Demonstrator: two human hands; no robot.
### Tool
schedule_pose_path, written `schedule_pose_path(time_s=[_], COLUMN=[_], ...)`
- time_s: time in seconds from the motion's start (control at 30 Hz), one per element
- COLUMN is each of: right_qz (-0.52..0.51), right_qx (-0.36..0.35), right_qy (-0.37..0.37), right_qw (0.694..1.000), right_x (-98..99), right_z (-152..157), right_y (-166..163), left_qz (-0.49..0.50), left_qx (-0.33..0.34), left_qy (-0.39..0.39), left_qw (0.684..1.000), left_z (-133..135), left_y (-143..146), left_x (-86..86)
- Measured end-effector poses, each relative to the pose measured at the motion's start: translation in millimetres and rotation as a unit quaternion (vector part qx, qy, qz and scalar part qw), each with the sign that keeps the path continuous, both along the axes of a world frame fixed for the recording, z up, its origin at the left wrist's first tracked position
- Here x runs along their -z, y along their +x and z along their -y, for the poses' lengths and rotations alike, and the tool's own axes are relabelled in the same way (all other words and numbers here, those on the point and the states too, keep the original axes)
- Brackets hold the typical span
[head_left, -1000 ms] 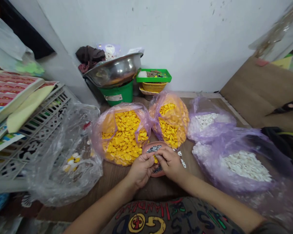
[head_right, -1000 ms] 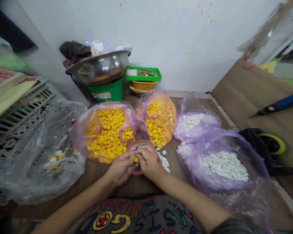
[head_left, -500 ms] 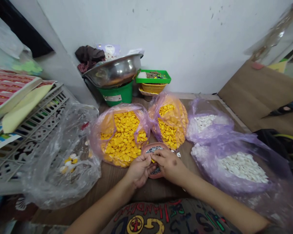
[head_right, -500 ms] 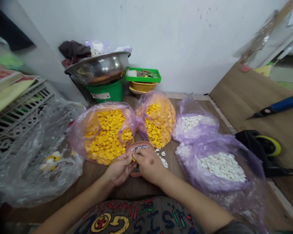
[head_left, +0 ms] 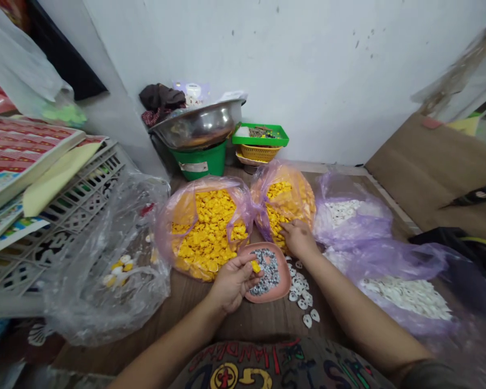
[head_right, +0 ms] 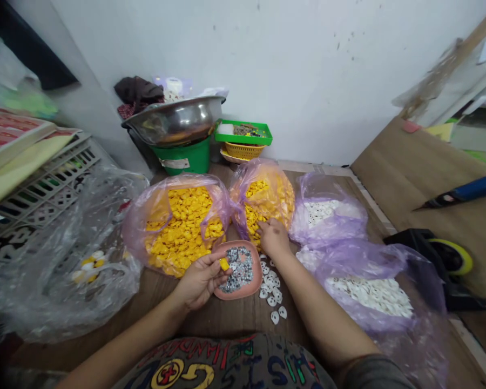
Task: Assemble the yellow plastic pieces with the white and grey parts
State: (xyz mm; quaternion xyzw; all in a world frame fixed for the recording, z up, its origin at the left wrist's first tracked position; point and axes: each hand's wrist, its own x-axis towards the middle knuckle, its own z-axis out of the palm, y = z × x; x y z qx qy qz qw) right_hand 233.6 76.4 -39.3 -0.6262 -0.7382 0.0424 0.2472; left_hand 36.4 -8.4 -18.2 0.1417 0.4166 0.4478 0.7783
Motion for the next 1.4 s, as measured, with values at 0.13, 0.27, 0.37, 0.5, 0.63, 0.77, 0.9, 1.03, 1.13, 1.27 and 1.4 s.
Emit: schedule_pose_path(time_s=[0.13, 0.27, 0.37, 0.5, 0.63, 0.77, 0.9, 1.03, 1.13, 1.27, 1.4], right_qz=[0.006, -0.005, -0.031, -0.084, -0.255, -0.349, -0.354, -0.334, -0.315, -0.285, -0.287], right_qx=[0.000, 0.023, 0.047, 0.044, -0.063, -0.140, -0.160, -0.167, -0.180, -0.189, -0.194], right_qy=[0.001, 0.004, 0.008, 0.019, -0.021, -0.059, -0.058, -0.052, -0.045, -0.021, -0.020], right_qw=[1.000, 1.000, 0.998, 0.995, 0.965, 0.925, 0.920, 0.926, 0.931, 0.940, 0.938], right_x=[-3.0, -7.3, -8.6, -18.4, -37.2, -50.0, -51.8, -48.7, -45.8, -42.8, -38.1], right_z=[8, 20, 22, 32, 62, 82, 82, 82, 83, 83, 81], right_y=[-1, -5, -5, -13, -36, -52, -54, -52, -51, -51, -51], left_qz=[0.015, 0.021, 0.021, 0.013, -0.004, 0.000, -0.008, -0.035, -0.041, -0.033, -0.030], left_qx=[-0.024, -0.042, -0.045, -0.052, -0.052, -0.046, -0.046, -0.056, -0.054, -0.043, -0.045], left_qy=[0.014, 0.019, 0.031, 0.047, 0.071, 0.110, 0.130, 0.128, 0.127, 0.124, 0.118], left_qw=[0.999, 0.999, 0.998, 0.997, 0.996, 0.993, 0.990, 0.990, 0.990, 0.991, 0.991], left_z=[0, -1, -2, -1, 0, 1, 2, 4, 5, 5, 4], left_y=[-1, 1, 3, 5, 6, 6, 7, 7, 7, 7, 7], left_x=[-1.4, -2.5, -3.6, -4.6, -3.8, -3.6, -4.7, -4.4, -2.7, -1.0, -1.4])
